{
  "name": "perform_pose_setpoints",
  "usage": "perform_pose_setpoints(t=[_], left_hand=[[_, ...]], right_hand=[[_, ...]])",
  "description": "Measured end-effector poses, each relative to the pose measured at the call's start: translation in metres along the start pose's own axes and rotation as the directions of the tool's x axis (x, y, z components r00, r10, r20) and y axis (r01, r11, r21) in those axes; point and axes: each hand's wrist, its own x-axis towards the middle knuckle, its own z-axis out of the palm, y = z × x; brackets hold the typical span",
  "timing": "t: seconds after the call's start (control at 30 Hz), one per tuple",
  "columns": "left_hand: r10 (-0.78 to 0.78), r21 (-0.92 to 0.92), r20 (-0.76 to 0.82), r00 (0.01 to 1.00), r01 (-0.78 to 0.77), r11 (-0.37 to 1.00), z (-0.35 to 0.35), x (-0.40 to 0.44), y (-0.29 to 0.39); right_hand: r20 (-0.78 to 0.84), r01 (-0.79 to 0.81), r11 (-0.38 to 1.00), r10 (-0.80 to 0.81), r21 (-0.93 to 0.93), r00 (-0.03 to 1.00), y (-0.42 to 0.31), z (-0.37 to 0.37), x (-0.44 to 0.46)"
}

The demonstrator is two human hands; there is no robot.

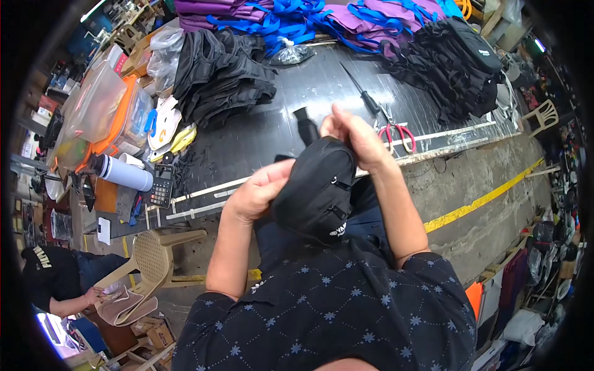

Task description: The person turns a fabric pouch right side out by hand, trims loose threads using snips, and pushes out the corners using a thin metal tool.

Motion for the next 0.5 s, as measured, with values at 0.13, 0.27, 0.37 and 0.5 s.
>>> perform_pose_setpoints(t=[0.13,0.27,0.37,0.5], left_hand=[[-0.379,0.508,0.117,0.918,0.273,0.817,-0.027,0.012,-0.002],[0.004,0.891,0.308,0.951,-0.29,0.35,-0.063,0.007,-0.075],[0.191,0.882,0.199,0.961,-0.261,0.392,-0.044,0.012,-0.106],[0.38,0.769,0.032,0.925,-0.265,0.582,-0.02,0.029,-0.098]], right_hand=[[0.132,0.322,0.838,-0.295,-0.44,0.947,0.008,0.029,0.003],[0.32,0.319,0.729,-0.144,-0.606,0.936,0.005,0.073,-0.013],[0.538,0.508,0.401,-0.046,-0.762,0.842,0.009,0.104,-0.017],[0.64,0.657,0.048,-0.184,-0.752,0.746,0.029,0.112,-0.019]])
